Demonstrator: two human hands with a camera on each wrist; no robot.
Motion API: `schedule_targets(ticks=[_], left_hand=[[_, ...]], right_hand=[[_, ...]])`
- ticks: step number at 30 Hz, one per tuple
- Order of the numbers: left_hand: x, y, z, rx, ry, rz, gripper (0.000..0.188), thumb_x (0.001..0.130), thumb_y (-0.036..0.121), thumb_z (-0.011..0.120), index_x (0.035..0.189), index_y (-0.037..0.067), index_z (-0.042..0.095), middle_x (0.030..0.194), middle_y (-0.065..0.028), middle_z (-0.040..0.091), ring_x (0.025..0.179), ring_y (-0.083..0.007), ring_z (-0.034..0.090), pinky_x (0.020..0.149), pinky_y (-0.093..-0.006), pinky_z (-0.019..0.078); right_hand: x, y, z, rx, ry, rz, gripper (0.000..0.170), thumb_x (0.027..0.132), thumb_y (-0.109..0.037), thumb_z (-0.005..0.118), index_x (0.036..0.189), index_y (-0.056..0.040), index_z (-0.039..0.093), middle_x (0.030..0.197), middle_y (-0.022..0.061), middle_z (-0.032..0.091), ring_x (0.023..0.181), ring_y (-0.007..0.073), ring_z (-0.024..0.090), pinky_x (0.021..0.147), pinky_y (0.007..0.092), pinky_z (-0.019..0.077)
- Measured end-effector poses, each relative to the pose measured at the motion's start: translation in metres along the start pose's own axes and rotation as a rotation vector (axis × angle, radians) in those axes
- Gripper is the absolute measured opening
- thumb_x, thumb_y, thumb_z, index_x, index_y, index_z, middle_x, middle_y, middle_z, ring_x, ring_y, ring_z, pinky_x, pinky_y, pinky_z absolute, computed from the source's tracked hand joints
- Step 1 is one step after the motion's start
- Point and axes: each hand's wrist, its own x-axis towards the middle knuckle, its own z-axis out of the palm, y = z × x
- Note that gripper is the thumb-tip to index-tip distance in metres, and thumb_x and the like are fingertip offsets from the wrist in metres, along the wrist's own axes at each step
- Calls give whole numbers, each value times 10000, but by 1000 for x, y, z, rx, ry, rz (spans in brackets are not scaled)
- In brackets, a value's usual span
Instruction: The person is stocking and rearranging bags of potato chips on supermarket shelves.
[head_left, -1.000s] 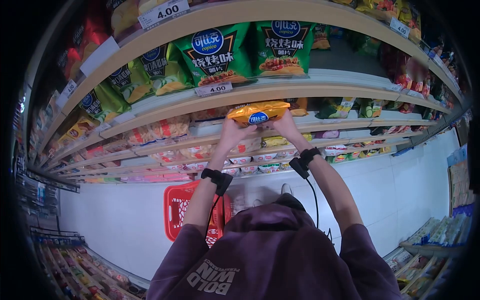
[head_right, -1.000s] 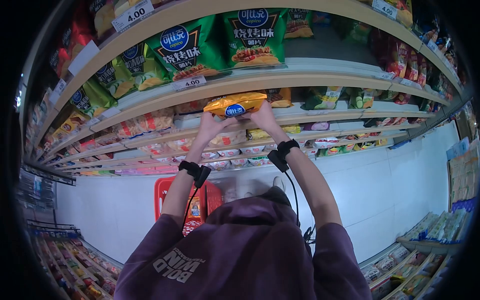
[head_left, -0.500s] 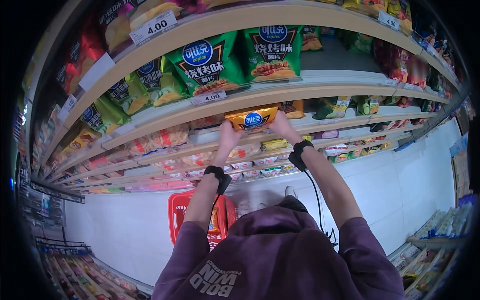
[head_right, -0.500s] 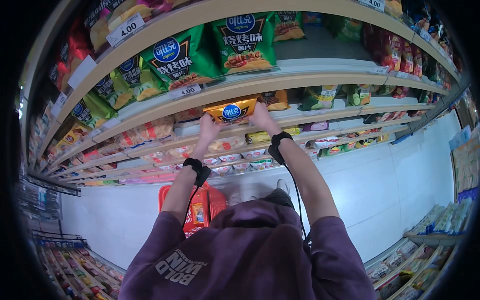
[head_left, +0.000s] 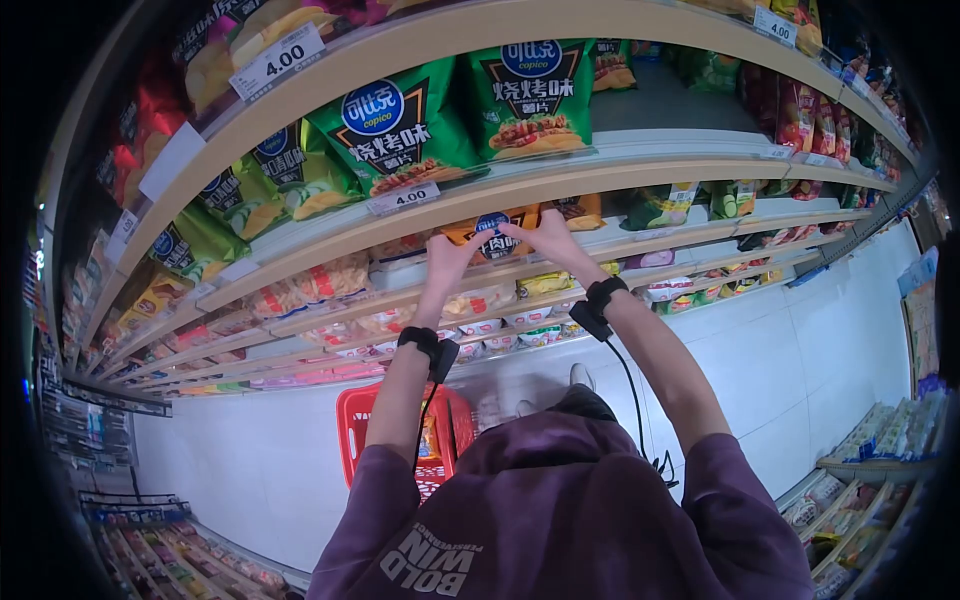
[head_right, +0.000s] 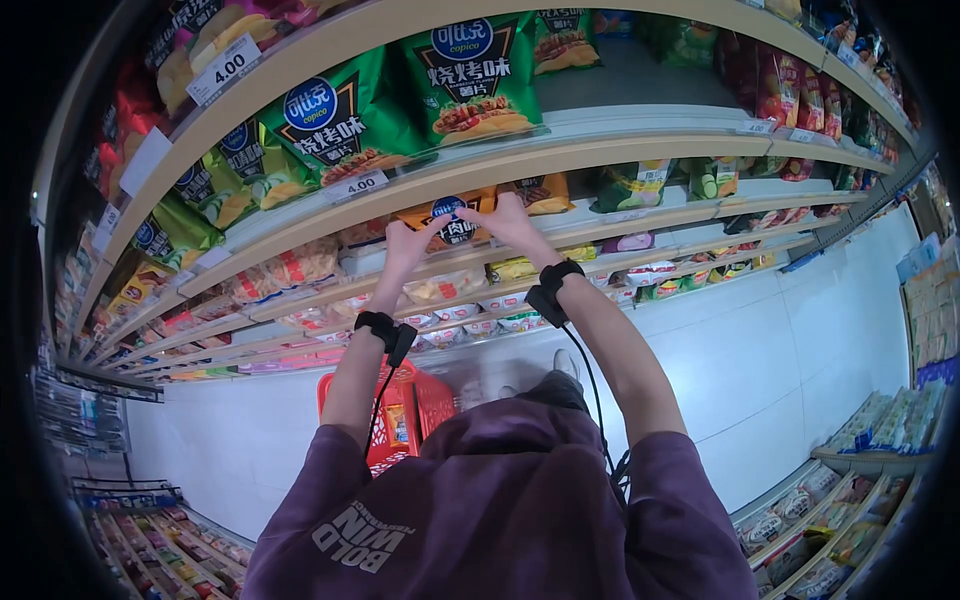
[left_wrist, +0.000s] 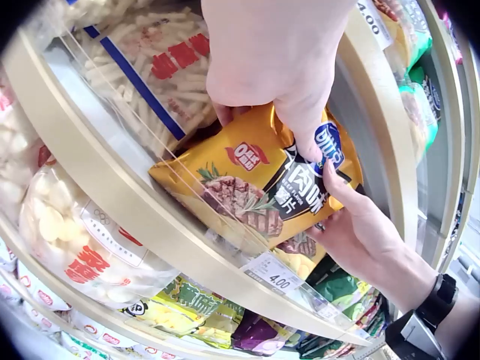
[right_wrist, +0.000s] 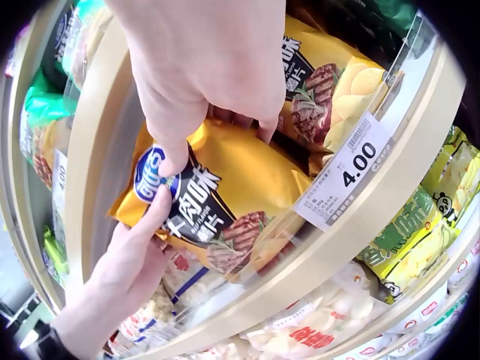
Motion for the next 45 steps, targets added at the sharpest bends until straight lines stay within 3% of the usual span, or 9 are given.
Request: schedule_targets(ticks=[3, 14, 20, 26, 30, 33, 36, 42, 45], left_hand=[[20, -22, 11, -74, 30, -50, 492, 775, 326, 782, 1089, -23, 637, 940, -130, 708, 818, -214, 680, 748, -332, 516], [-3, -32, 26, 332, 205, 73, 584, 819, 466, 696, 980, -85, 588, 880, -282, 613, 879, -449, 584, 750, -495, 471], [16, -39, 24, 356, -88, -87, 443, 999, 344, 409, 956, -72, 556, 883, -292, 554, 861, -458, 523, 777, -511, 408], [8, -62, 33, 499, 233, 263, 401, 1031, 272, 259, 1197, -37, 454, 874, -303, 530, 916, -431, 506, 833, -482, 383], [11, -45, 27, 367, 120, 139, 430, 1021, 313, 281, 1214, -36, 443, 882, -340, 549, 863, -470, 532, 813, -523, 401], [14, -32, 29, 312, 156, 176, 459, 1011, 343, 303, 1183, -49, 471, 865, -364, 564, 822, -498, 544, 765, -547, 411], [25, -63, 33, 403, 211, 239, 458, 1000, 331, 346, 1164, -77, 476, 875, -377, 562, 827, -517, 544, 737, -551, 422], [5, -40, 22, 174, 110, -27, 533, 944, 376, 529, 1136, -117, 460, 1046, -345, 532, 942, -509, 536, 824, -511, 425], [-16, -36, 30, 205, 252, 97, 646, 891, 447, 613, 1102, -140, 444, 1102, -330, 506, 991, -463, 521, 873, -469, 411]], right_hand=[[17, 36, 18, -63, 34, 102, 607, 785, -287, 782, 1215, 54, 523, 1143, 174, 628, 1049, 233, 601, 910, 319, 458], [20, 8, 5, 103, -121, 48, 579, 820, -300, 736, 1248, 20, 514, 1217, 181, 591, 1114, 292, 560, 953, 358, 426], [33, 41, 21, 36, -100, 86, 579, 870, -319, 666, 1292, 30, 479, 1260, 214, 553, 1184, 300, 520, 986, 344, 395], [16, 22, 20, -216, -49, 234, 470, 956, -296, 488, 1267, 53, 445, 1275, 297, 491, 1169, 415, 476, 958, 436, 399], [18, 61, 39, -535, 170, -158, 379, 960, -183, 380, 1213, 91, 448, 1219, 332, 483, 1115, 452, 473, 932, 489, 400], [17, 49, 40, -491, 121, -184, 364, 929, -114, 381, 1226, 88, 447, 1160, 324, 504, 1114, 448, 477, 941, 482, 405], [36, 76, 39, -800, 64, -302, 373, 966, -231, 402, 1167, 65, 507, 1142, 303, 558, 1026, 488, 532, 910, 510, 429], [3, 23, -10, -186, 175, 45, 444, 914, -318, 567, 1178, 35, 507, 1056, 280, 592, 960, 476, 556, 859, 493, 444], [-16, 37, -34, -478, 301, 92, 616, 799, -226, 716, 1259, 62, 425, 1305, 327, 423, 1207, 416, 418, 962, 451, 371]])
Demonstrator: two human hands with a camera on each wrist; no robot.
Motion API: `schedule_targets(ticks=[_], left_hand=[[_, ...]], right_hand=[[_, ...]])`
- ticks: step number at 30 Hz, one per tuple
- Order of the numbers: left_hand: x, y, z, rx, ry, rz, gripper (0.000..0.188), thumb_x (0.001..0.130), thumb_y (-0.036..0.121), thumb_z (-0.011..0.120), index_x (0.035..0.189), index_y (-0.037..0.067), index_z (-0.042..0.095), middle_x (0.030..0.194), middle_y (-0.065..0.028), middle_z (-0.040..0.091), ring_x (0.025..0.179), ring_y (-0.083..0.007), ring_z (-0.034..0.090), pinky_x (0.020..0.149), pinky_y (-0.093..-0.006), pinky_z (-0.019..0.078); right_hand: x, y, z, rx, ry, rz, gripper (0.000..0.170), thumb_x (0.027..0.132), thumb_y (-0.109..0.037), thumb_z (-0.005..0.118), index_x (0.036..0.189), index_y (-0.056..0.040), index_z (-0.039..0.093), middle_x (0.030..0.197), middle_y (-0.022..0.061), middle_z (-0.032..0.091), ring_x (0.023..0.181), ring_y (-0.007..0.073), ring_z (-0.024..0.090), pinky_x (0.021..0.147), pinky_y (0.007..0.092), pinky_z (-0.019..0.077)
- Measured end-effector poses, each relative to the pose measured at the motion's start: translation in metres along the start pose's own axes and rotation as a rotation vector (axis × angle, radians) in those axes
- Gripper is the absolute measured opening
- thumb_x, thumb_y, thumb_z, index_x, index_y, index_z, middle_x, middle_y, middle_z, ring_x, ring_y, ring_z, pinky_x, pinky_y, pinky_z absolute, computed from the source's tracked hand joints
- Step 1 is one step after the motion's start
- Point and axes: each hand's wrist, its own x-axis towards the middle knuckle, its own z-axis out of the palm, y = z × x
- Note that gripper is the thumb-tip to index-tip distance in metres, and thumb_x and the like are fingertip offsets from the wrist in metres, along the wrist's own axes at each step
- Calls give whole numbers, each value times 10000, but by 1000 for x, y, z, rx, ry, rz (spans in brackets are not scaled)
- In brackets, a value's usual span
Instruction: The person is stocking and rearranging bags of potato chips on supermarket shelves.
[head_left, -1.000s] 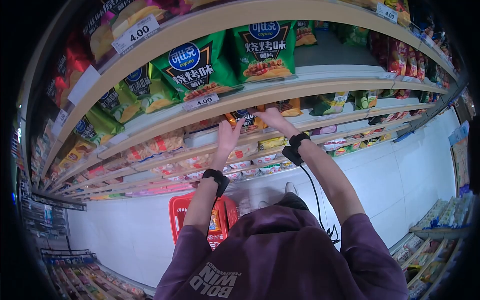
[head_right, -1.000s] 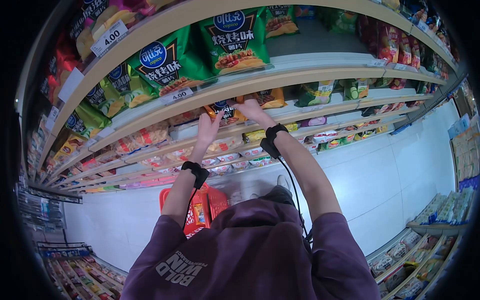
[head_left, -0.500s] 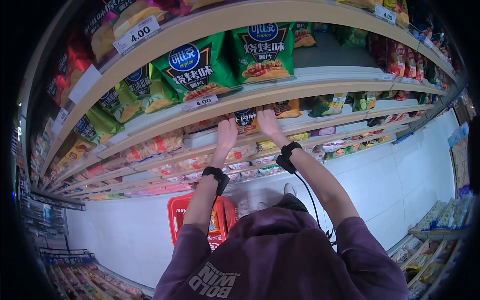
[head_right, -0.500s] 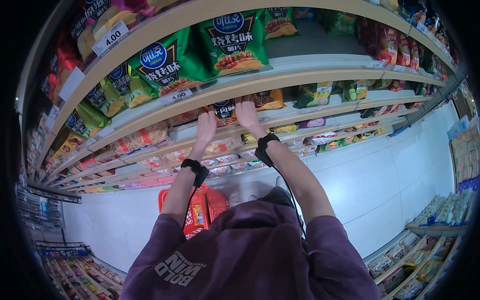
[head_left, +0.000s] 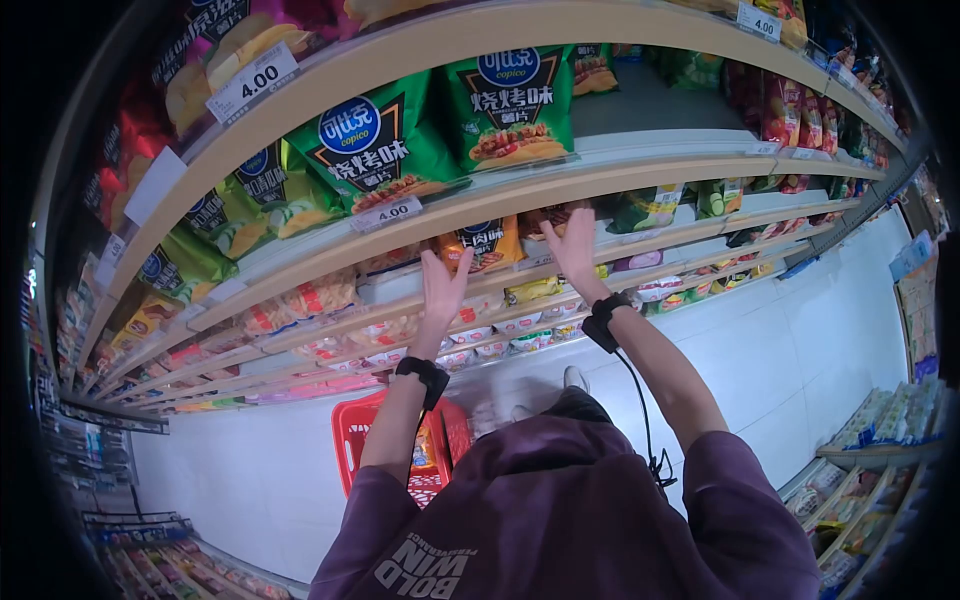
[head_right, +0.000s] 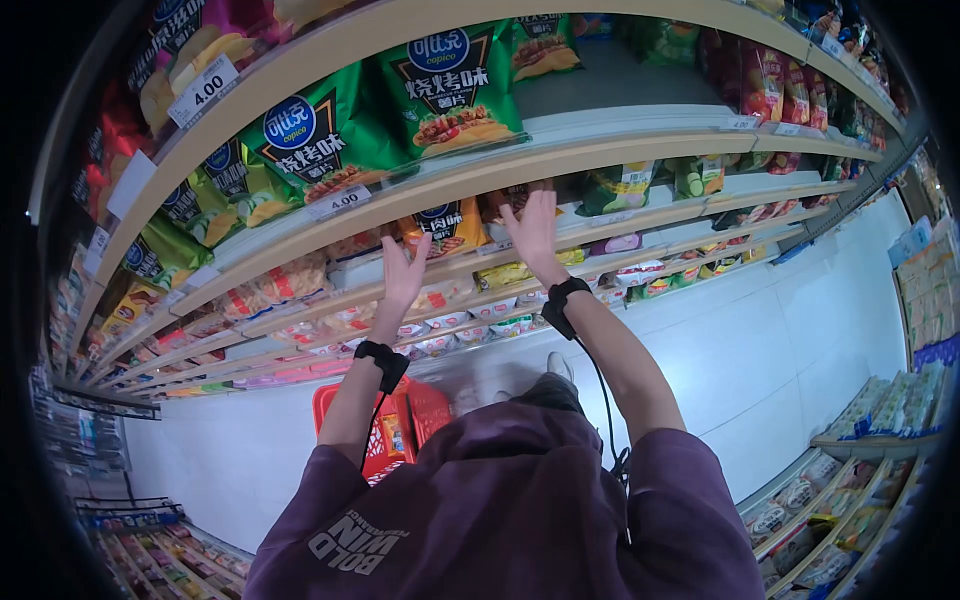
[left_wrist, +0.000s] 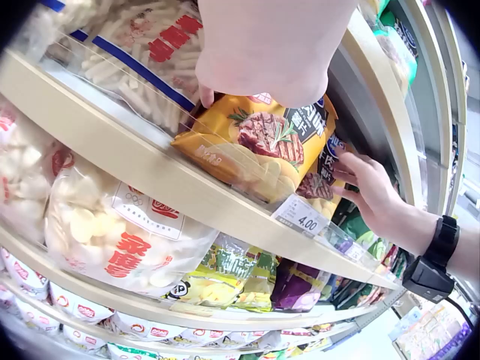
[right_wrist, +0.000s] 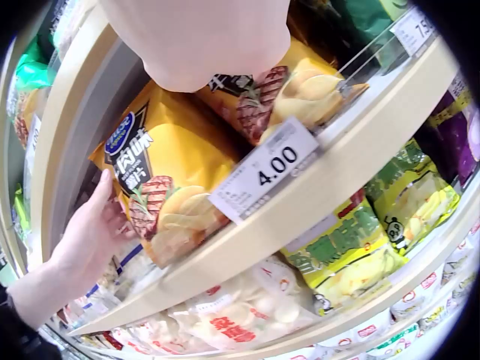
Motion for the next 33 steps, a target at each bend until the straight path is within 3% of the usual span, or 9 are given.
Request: schedule_targets(ticks=[4, 8, 11, 15, 17, 22, 25, 28, 33], left_hand=[[-1, 17, -2, 56, -35, -22, 707, 857, 482, 648, 1078, -156, 439, 1095, -351, 496, 988, -438, 513, 886, -448, 405], [19, 14, 6, 110, -127, -65, 648, 864, 506, 628, 726, -122, 546, 721, -305, 570, 733, -426, 571, 714, -468, 435], [21, 19, 8, -13, -98, -22, 672, 886, 502, 592, 598, -103, 535, 624, -298, 549, 621, -445, 539, 646, -492, 413], [27, -14, 30, 70, -76, -22, 550, 911, 442, 577, 950, -107, 583, 816, -322, 604, 860, -492, 565, 775, -500, 428], [26, 12, 13, 47, -170, -111, 560, 914, 441, 574, 994, -113, 572, 852, -330, 606, 886, -493, 561, 790, -498, 426], [24, 18, 7, -16, -164, -122, 568, 914, 449, 573, 1018, -110, 564, 899, -335, 606, 907, -499, 555, 811, -498, 423], [26, 13, 9, 17, -199, -145, 576, 913, 456, 573, 1015, -111, 568, 900, -331, 609, 910, -498, 557, 816, -496, 425], [27, 7, 14, 8, -189, -151, 584, 912, 464, 572, 992, -114, 579, 891, -329, 611, 905, -497, 561, 814, -495, 427], [26, 10, 12, 7, -160, -119, 634, 902, 503, 567, 782, -119, 585, 746, -302, 580, 762, -441, 554, 732, -484, 427]], right_hand=[[-3, 20, -11, -441, 127, -371, 733, 709, -174, 785, 1273, 73, 388, 1301, 308, 403, 1231, 440, 366, 1044, 461, 333], [20, 33, 2, -540, -96, -306, 729, 726, -237, 757, 1338, -38, 415, 1317, 245, 430, 1259, 415, 387, 968, 500, 427], [30, 47, 20, -574, -193, -270, 730, 730, -273, 758, 1350, -85, 421, 1319, 227, 439, 1250, 414, 406, 901, 495, 482], [25, 29, 11, -604, -186, -281, 713, 748, -302, 755, 1336, -65, 431, 1305, 239, 448, 1253, 426, 397, 908, 488, 474], [20, 17, -4, -555, -164, -299, 697, 753, -304, 757, 1315, -36, 444, 1301, 251, 444, 1247, 438, 391, 931, 493, 452], [9, 35, -15, -433, 34, -439, 729, 736, -320, 775, 1343, -96, 439, 1274, 231, 448, 1203, 422, 421, 928, 501, 439], [8, 39, -18, -313, 89, -424, 729, 704, -287, 809, 1302, -48, 466, 1233, 247, 470, 1161, 420, 453, 904, 489, 446], [13, 33, -16, -233, -89, -38, 688, 687, -238, 823, 1242, -5, 490, 1207, 254, 488, 1129, 411, 486, 902, 474, 455], [27, 44, 9, -278, 8, -188, 648, 692, -246, 817, 1195, 17, 504, 1207, 244, 496, 1065, 416, 534, 893, 465, 475]])
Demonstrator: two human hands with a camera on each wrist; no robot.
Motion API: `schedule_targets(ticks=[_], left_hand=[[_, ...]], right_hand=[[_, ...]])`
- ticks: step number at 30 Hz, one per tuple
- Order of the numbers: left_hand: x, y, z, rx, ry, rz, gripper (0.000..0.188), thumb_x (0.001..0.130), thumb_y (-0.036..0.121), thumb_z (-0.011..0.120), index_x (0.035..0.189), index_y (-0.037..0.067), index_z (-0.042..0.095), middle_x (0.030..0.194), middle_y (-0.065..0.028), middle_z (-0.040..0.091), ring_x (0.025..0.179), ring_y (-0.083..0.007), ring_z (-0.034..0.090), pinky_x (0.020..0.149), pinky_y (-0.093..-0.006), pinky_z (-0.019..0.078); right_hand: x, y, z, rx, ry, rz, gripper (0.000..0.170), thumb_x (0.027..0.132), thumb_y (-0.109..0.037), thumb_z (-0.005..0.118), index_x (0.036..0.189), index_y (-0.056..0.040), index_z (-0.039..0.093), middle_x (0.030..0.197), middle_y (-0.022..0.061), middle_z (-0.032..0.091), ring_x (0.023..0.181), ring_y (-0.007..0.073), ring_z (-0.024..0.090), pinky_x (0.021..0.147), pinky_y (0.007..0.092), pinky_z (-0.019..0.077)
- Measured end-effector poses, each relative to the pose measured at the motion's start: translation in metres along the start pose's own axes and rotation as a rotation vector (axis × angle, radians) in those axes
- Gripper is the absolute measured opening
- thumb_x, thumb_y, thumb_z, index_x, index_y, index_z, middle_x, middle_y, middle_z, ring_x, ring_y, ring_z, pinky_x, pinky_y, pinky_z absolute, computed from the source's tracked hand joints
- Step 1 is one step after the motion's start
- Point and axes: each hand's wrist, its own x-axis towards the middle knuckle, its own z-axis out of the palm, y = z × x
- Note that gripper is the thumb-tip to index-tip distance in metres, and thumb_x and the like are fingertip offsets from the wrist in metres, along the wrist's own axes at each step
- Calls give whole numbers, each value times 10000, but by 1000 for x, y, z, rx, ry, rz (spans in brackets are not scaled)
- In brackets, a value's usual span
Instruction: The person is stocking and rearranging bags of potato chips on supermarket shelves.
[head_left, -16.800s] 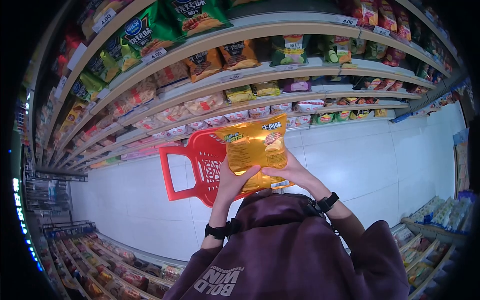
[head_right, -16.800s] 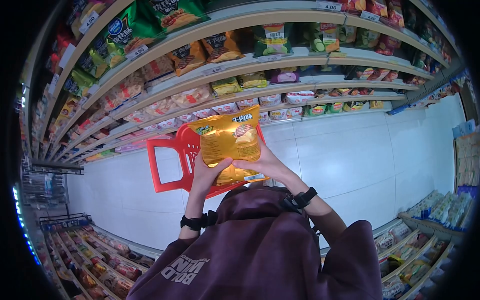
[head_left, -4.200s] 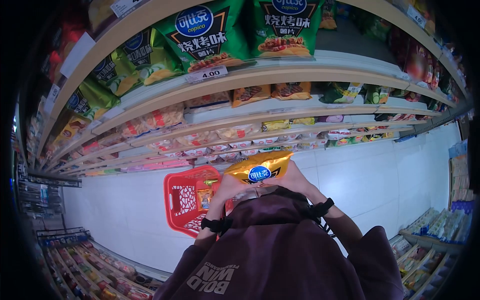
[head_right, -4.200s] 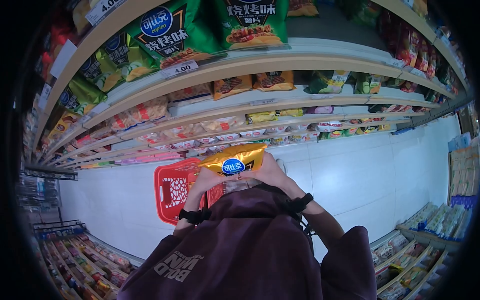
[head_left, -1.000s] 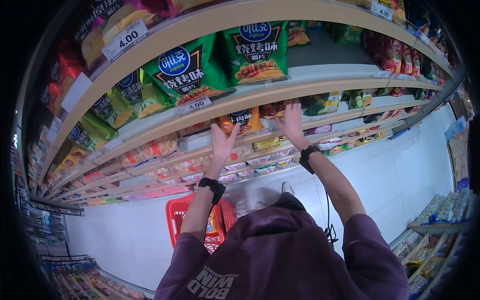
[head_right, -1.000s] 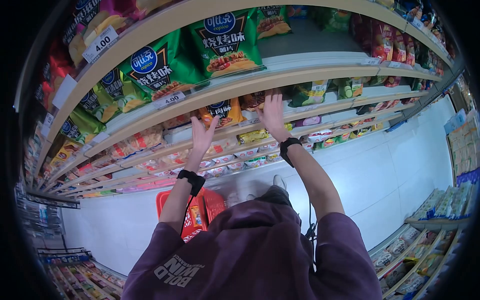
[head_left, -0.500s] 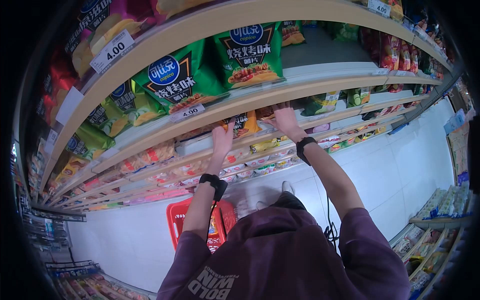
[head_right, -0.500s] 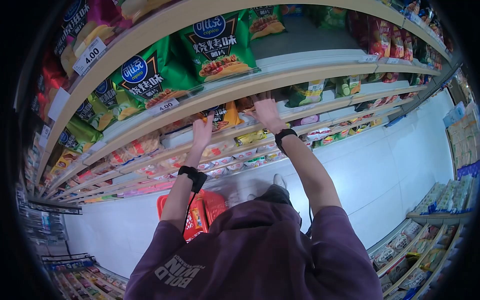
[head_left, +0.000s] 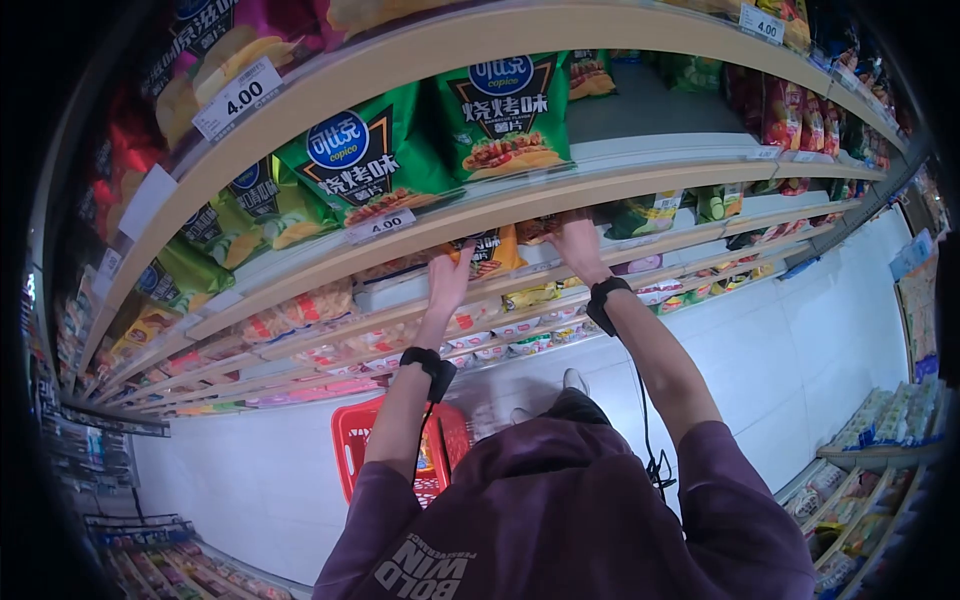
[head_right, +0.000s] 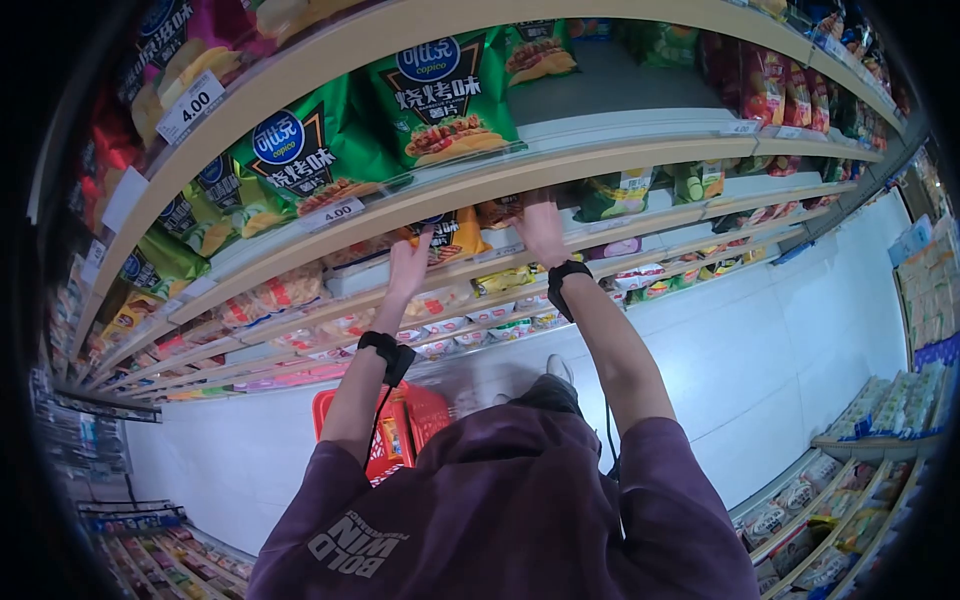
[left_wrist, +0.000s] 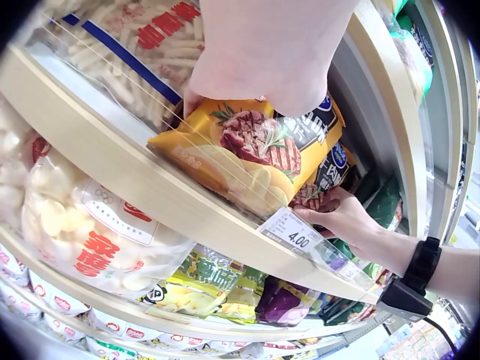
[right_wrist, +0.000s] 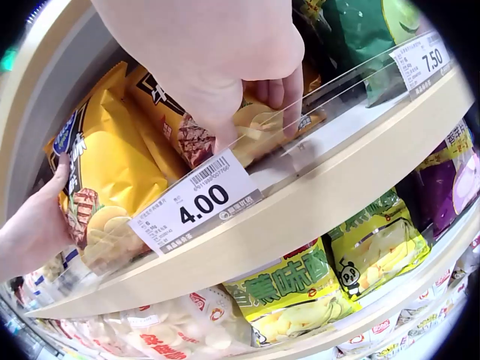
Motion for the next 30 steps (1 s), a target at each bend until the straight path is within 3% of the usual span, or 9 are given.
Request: schedule_targets(ticks=[2, 5, 8, 10, 14, 17, 23, 26, 30], left_hand=[[3, -11, 7, 14, 64, 62, 708, 899, 526, 557, 612, -121, 549, 545, -236, 528, 539, -336, 521, 612, -452, 420], [5, -17, 9, 25, 37, 42, 693, 899, 521, 565, 620, -114, 562, 555, -226, 540, 543, -314, 526, 605, -438, 422], [-4, 4, -6, -34, -52, -64, 636, 896, 493, 577, 725, -119, 596, 678, -302, 594, 749, -466, 595, 712, -476, 443], [-7, 3, -3, -114, 3, 3, 623, 894, 485, 587, 717, -113, 596, 678, -295, 596, 737, -457, 598, 697, -469, 445], [-4, -3, 4, -164, 46, 42, 592, 889, 464, 607, 715, -102, 598, 630, -273, 586, 690, -450, 591, 679, -466, 448], [-6, 8, -9, -107, -136, -102, 596, 887, 477, 608, 863, -118, 602, 832, -308, 627, 799, -427, 607, 745, -443, 455], [-38, -1, -1, -211, 123, 67, 659, 886, 398, 649, 1204, -134, 424, 1249, -293, 487, 1115, -401, 512, 952, -428, 394], [-75, -6, 1, -160, 349, 277, 554, 910, 312, 633, 1223, -94, 424, 1206, -256, 520, 1142, -381, 500, 1006, -437, 362], [-139, -17, -33, -22, 69, 227, 473, 909, 238, 613, 1246, -53, 454, 1274, -245, 487, 1213, -378, 452, 1049, -446, 334]], right_hand=[[1, 3, 6, -30, -20, -9, 637, 699, -264, 809, 1195, 4, 511, 1207, 230, 507, 1041, 414, 553, 879, 467, 483], [2, -10, -12, -8, -90, 55, 586, 718, -281, 788, 1181, -24, 537, 1183, 206, 545, 1000, 407, 580, 851, 473, 496], [2, -13, -27, 75, -227, 72, 508, 744, -270, 754, 1151, -37, 560, 1140, 196, 582, 978, 405, 589, 837, 473, 502], [3, -16, -34, 142, -373, 98, 446, 766, -245, 722, 1131, -36, 572, 1092, 201, 608, 974, 408, 589, 843, 469, 500], [14, 1, -3, 218, -131, -70, 311, 788, -149, 635, 1069, -18, 609, 1032, 221, 630, 983, 401, 587, 845, 468, 496], [28, 9, 13, 179, -82, -61, 258, 788, -98, 597, 1025, -1, 629, 999, 215, 647, 975, 388, 595, 835, 459, 501], [23, -5, -20, 416, -130, -125, 226, 809, -55, 581, 1023, 4, 628, 878, 164, 676, 817, 356, 647, 780, 396, 515], [-9, -24, -51, 499, -159, -24, 195, 842, -71, 590, 1024, -16, 630, 814, 131, 675, 721, 329, 654, 715, 382, 513], [-75, -25, -70, 455, -282, 41, 165, 898, -157, 581, 1005, -34, 605, 782, 120, 651, 689, 315, 641, 623, 410, 497]])
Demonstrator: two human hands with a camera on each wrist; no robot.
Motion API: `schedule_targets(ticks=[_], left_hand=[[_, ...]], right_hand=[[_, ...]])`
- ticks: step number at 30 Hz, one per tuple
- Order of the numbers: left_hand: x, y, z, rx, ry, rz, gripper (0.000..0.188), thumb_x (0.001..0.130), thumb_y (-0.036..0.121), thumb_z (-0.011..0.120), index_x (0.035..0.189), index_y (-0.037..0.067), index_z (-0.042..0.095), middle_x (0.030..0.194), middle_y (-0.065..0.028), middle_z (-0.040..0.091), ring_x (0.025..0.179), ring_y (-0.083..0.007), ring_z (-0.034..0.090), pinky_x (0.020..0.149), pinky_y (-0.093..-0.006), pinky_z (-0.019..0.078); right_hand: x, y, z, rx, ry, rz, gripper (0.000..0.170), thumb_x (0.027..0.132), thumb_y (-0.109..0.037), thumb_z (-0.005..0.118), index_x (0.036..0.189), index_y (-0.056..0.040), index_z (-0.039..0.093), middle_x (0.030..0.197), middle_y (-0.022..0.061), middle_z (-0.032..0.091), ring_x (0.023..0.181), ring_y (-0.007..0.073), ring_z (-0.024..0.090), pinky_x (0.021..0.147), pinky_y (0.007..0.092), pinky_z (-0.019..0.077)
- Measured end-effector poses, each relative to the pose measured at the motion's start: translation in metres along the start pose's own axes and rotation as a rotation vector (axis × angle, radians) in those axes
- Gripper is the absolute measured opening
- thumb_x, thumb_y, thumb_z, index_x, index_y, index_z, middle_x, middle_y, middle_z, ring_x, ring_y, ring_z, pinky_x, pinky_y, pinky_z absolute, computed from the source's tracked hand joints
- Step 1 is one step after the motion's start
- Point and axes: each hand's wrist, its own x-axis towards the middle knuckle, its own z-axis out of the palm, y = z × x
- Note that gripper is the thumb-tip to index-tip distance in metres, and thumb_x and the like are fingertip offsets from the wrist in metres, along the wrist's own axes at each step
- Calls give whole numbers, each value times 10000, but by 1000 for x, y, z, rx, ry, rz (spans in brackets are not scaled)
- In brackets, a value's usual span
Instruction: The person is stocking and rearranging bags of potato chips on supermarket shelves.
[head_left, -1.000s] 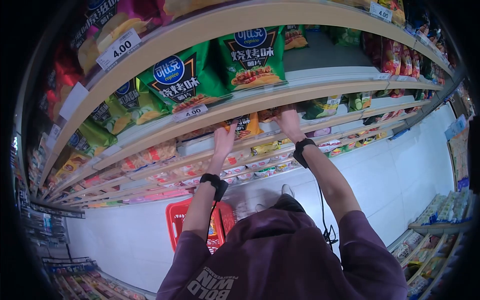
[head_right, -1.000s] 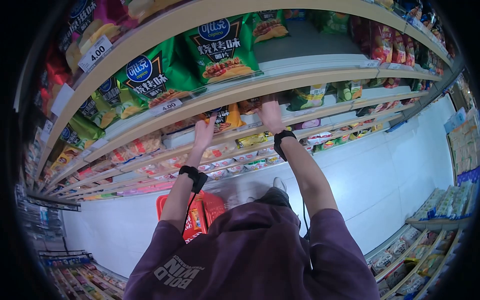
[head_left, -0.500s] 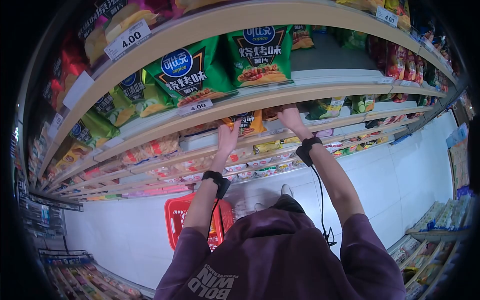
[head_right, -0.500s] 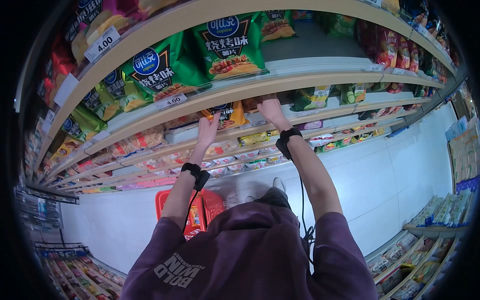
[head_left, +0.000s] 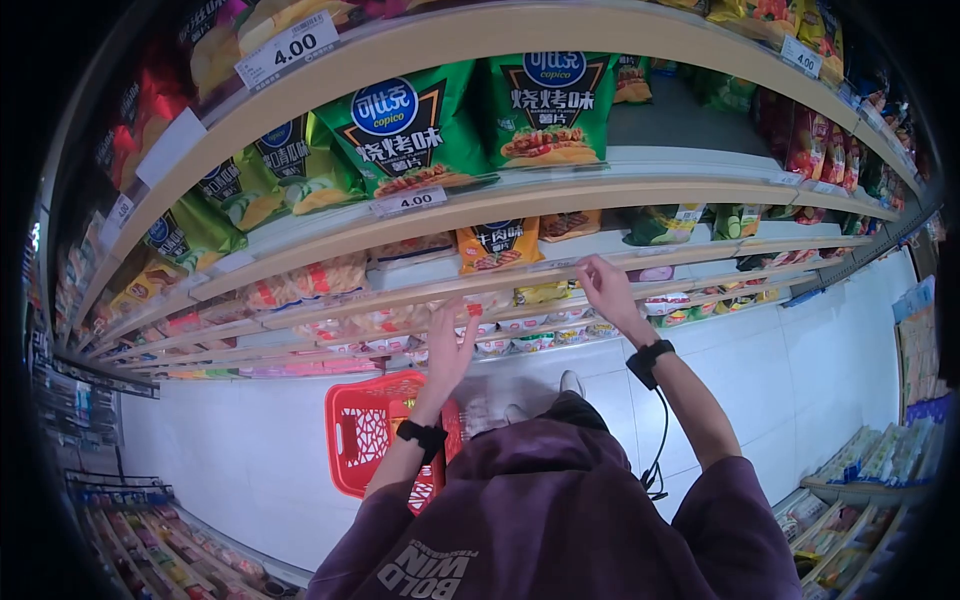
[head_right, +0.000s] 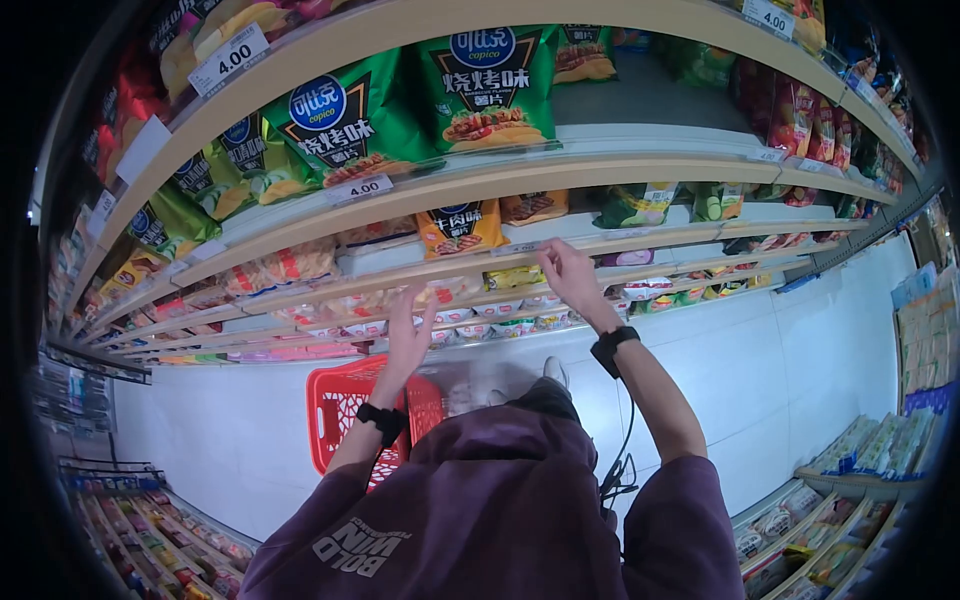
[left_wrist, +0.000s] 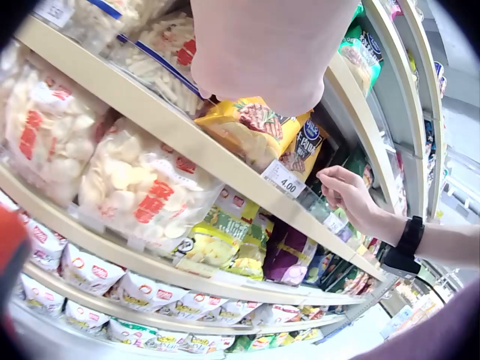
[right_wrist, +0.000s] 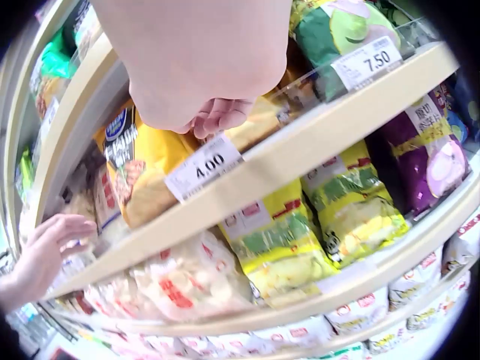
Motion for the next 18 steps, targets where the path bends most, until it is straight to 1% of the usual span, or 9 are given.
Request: schedule_targets(ticks=[2, 4, 7, 8, 11, 13, 14, 17, 18], left_hand=[[-37, -28, -13, 203, -174, 90, 472, 895, 208, 617, 1267, -36, 461, 1302, -243, 471, 1226, -380, 441, 1050, -452, 341], [-69, -40, -24, 234, -174, 25, 464, 881, 216, 626, 1250, -27, 483, 1286, -246, 481, 1215, -382, 452, 1039, -464, 353], [-120, -62, -35, 343, -167, -69, 450, 873, 247, 632, 1222, -9, 510, 1255, -250, 498, 1189, -383, 473, 1022, -467, 369], [-135, -69, -35, 390, -161, -98, 445, 873, 261, 633, 1213, -3, 518, 1244, -251, 504, 1179, -383, 480, 1017, -465, 374], [-164, -70, -28, 162, -105, -379, 468, 853, 310, 654, 1177, -5, 531, 1187, -253, 528, 1126, -401, 505, 982, -461, 400], [-169, -75, -21, 169, -69, -469, 494, 837, 329, 673, 1162, -14, 529, 1143, -252, 543, 1089, -406, 520, 952, -457, 416], [-171, -76, -17, 172, -47, -518, 507, 829, 338, 683, 1155, -19, 528, 1121, -251, 551, 1070, -409, 527, 937, -455, 424], [-169, -75, -12, 188, 45, -524, 522, 806, 354, 705, 1126, -20, 532, 1067, -245, 567, 1028, -406, 545, 900, -457, 437], [-168, -73, -13, 180, 67, -534, 528, 799, 358, 710, 1121, -21, 532, 1063, -246, 567, 1026, -404, 546, 898, -455, 438]], right_hand=[[-33, 23, 4, -245, -151, -93, 164, 911, -169, 554, 1015, -45, 582, 832, 129, 652, 742, 329, 647, 635, 424, 507], [-65, 54, 9, -361, -352, -169, 168, 912, -158, 538, 1044, -58, 570, 910, 147, 654, 853, 335, 645, 698, 411, 523], [-102, 93, 13, -443, -595, -229, 202, 904, -162, 538, 1082, -71, 566, 963, 160, 657, 943, 338, 631, 786, 430, 523], [-111, 101, 15, -455, -666, -142, 216, 895, -175, 551, 1082, -69, 574, 982, 163, 657, 961, 340, 625, 807, 438, 517], [-130, 121, 18, -504, -866, 86, 259, 866, -214, 588, 1076, -63, 598, 1031, 168, 658, 1001, 349, 613, 858, 458, 501], [-141, 142, 18, -549, -984, 198, 288, 842, -243, 613, 1064, -59, 615, 1054, 169, 660, 1006, 357, 612, 879, 463, 493], [-147, 152, 17, -545, -937, 250, 290, 837, -248, 617, 1056, -58, 621, 1056, 171, 661, 1014, 360, 610, 887, 459, 491], [-169, 186, 20, -539, -784, 353, 287, 832, -259, 611, 1045, -69, 640, 1043, 182, 668, 1025, 366, 610, 906, 453, 491], [-174, 189, 21, -526, -761, 451, 292, 838, -276, 610, 1049, -79, 646, 1035, 187, 669, 1021, 368, 613, 906, 449, 495]])
